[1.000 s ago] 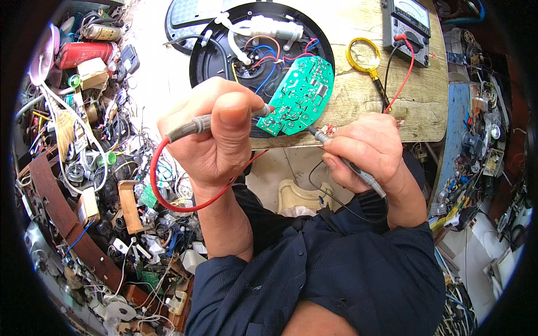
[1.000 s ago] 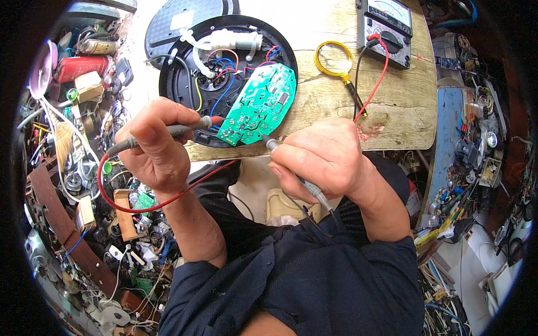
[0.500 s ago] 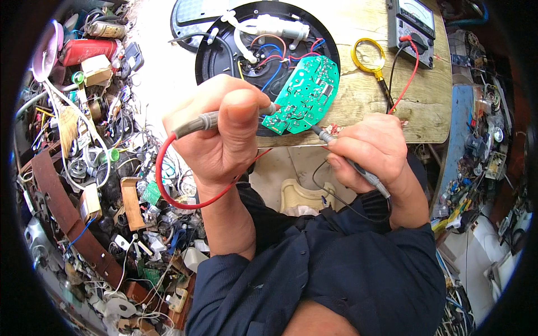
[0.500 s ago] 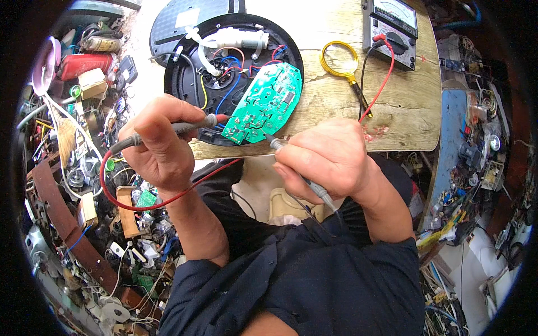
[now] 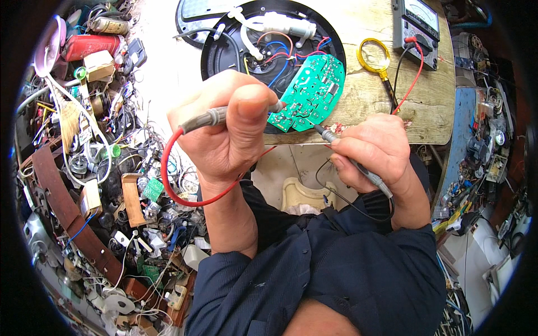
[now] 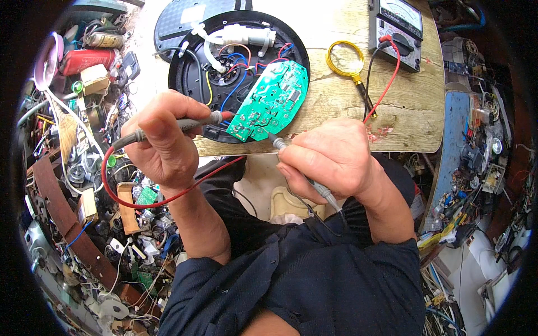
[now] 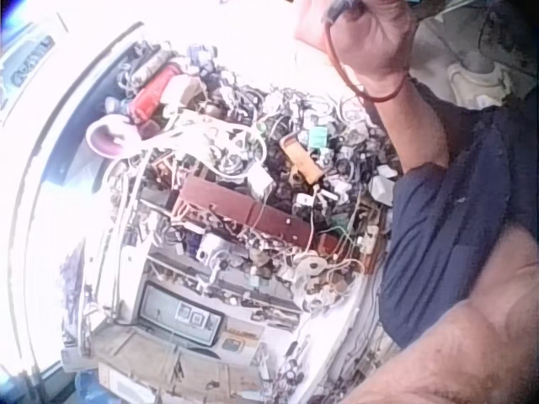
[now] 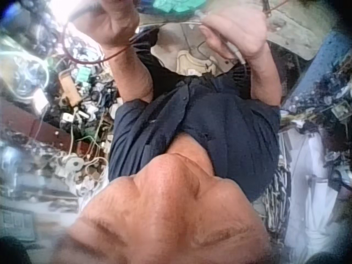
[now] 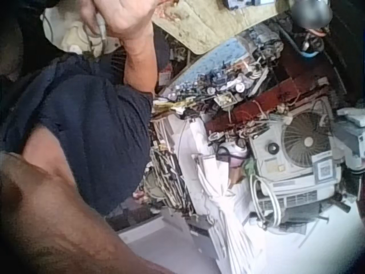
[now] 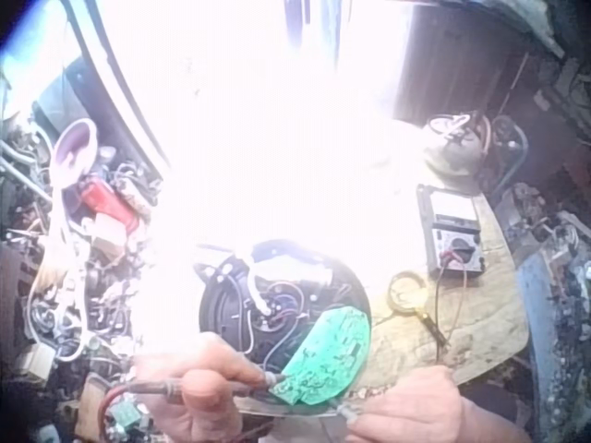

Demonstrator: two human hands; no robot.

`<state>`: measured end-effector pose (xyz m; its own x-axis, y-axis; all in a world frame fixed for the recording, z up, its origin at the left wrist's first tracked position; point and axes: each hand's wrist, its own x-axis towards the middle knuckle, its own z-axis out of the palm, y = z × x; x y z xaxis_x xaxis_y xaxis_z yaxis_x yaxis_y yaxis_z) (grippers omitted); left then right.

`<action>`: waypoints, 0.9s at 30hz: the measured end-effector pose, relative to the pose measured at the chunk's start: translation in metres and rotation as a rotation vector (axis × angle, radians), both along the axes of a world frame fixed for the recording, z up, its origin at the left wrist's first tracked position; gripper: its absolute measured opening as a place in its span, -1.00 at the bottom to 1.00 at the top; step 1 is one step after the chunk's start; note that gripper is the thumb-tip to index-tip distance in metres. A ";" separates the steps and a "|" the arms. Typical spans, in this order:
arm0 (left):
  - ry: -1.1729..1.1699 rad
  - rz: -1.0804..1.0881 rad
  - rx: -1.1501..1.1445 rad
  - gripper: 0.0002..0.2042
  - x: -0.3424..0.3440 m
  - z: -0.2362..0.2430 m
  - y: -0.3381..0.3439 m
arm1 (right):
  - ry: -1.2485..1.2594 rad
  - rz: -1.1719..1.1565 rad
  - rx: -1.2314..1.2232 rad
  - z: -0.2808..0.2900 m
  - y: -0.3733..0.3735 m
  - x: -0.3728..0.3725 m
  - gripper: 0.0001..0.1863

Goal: The person uses a multimeter to test various points on a green circuit board placed inside a black circular housing. They repeatedly touch the probes to different components and wires while seated on the floor in a cluttered workshop.

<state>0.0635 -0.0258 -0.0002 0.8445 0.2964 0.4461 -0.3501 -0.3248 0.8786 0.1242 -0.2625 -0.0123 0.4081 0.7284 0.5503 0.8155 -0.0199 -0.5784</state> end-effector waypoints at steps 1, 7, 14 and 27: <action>-0.002 -0.001 0.000 -0.49 0.000 0.000 0.000 | 0.002 0.002 -0.001 0.000 0.000 0.000 -0.78; 0.038 -0.001 0.016 -0.49 -0.001 0.002 0.000 | 0.004 0.008 0.018 -0.003 0.000 0.000 -0.78; 0.037 0.032 -0.004 -0.48 -0.001 -0.001 -0.003 | 0.011 0.025 0.010 -0.005 -0.002 0.001 -0.77; 0.043 0.025 0.012 -0.44 -0.001 0.002 -0.004 | -0.001 -0.008 0.009 -0.002 -0.003 0.002 -0.79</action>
<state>0.0628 -0.0300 0.0017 0.8555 0.3125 0.4129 -0.3035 -0.3435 0.8888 0.1265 -0.2657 -0.0141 0.4128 0.7203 0.5575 0.8162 -0.0208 -0.5774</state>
